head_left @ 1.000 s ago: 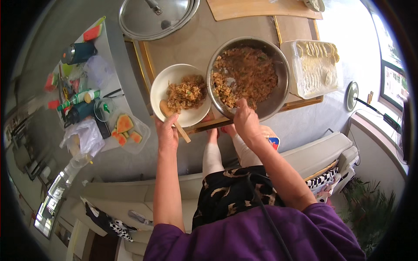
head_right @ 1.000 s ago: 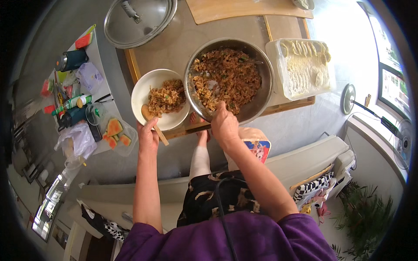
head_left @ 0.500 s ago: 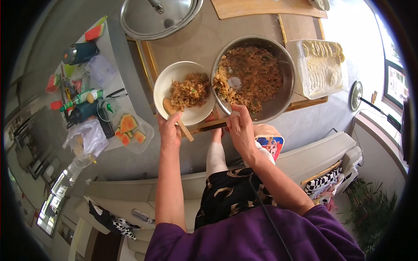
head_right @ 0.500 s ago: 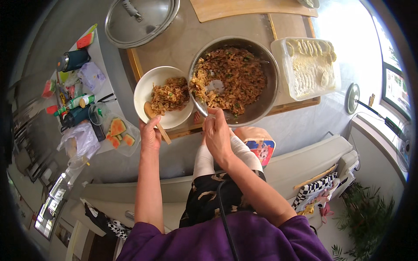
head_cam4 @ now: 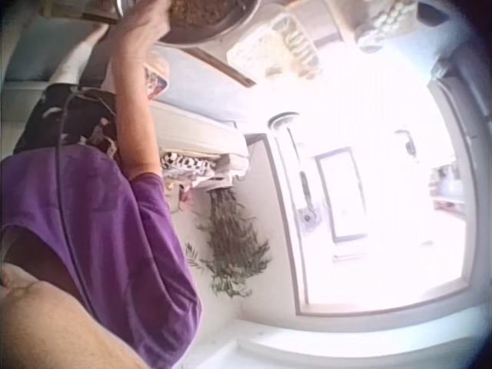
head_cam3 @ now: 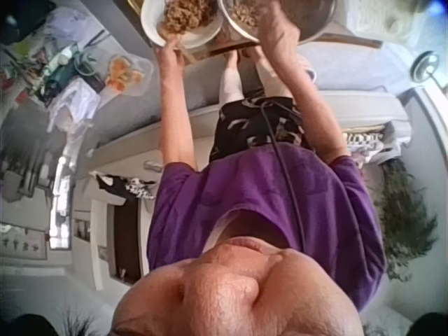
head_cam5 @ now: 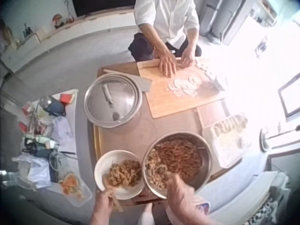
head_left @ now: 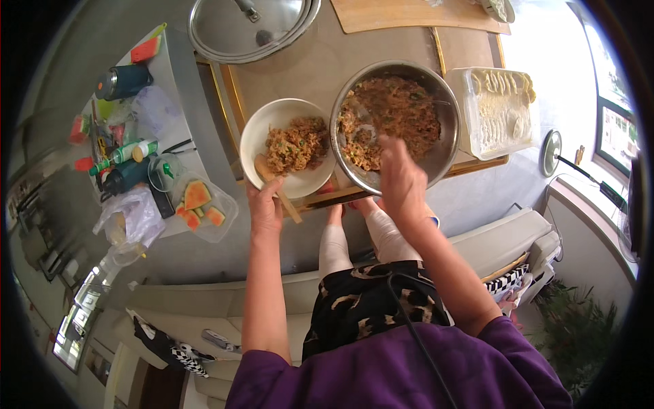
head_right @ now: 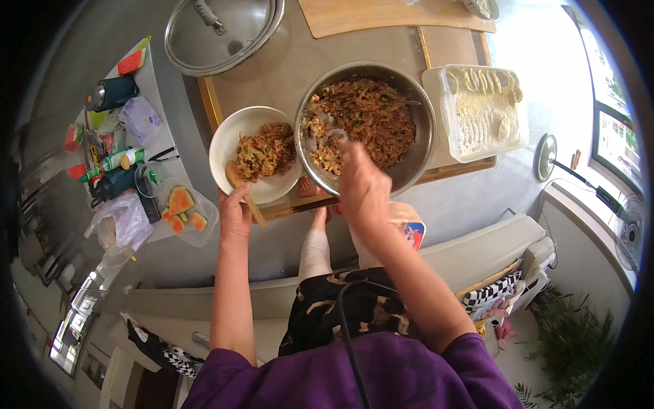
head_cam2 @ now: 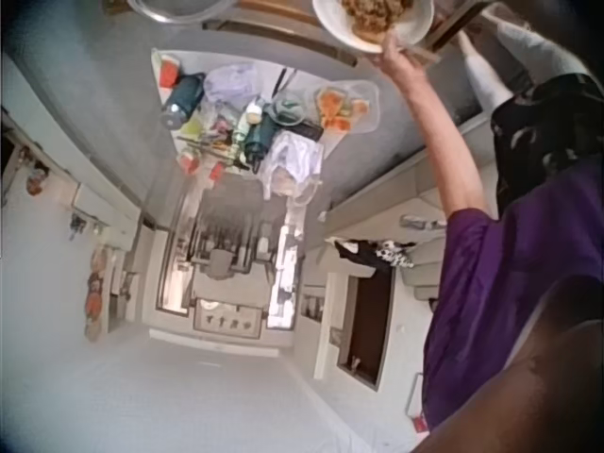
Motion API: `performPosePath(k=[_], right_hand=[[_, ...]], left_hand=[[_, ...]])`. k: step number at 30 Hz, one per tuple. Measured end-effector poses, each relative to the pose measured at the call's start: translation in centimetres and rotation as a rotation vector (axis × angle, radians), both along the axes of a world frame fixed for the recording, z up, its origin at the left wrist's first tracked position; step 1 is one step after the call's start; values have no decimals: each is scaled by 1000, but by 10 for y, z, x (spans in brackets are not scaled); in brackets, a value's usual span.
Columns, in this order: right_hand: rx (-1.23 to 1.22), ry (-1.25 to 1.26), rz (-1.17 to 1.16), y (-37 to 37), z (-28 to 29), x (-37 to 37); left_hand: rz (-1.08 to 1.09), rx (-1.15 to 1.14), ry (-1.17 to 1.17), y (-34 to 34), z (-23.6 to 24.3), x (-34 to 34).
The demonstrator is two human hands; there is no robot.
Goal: The person carries a metal bowl to the living room table, mixes meat filling in the bowl, transfers some into a small bowl with a spoon, and then fills and folds dough wrappers into dumplings.
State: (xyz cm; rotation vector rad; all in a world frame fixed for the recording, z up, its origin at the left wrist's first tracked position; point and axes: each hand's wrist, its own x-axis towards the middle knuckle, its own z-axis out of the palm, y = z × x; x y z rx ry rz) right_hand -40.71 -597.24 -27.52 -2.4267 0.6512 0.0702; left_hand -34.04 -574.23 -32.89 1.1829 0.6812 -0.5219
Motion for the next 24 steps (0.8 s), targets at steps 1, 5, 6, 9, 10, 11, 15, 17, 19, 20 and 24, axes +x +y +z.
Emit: performPosePath(k=[1,5,6,9,10,11,15,17,19,20,24], right_hand=[[-12,16,-50,-14,-6,8],[-185,51,18,-48,-60,15],[-178,78,64,-49,-67,14],[-130,147,159,-42,-76,-2],[-69,167,159,-35,-77,-7],[-8,186,158,-30,-76,-14],[252,392,2,-7,-52,-22],[303,313,-41,4,-44,-25],[456,204,-189,10,-47,-31],[543,213,-255,14,-52,-35],[697,179,-377,22,-50,-39]], left_hand=[[7,3,-9,0,-1,1],[-9,-26,-10,-4,-5,2],[-6,-30,-11,-5,-5,2],[-1,-29,-2,-5,-2,2],[6,-23,4,-5,-1,2],[5,-23,6,-5,-1,2],[-1,-37,-14,-2,-2,1],[0,-34,-15,-2,-3,-1],[16,-21,11,-4,-3,-1],[15,-22,11,-4,-3,-2],[36,-20,21,-7,-2,-3]])
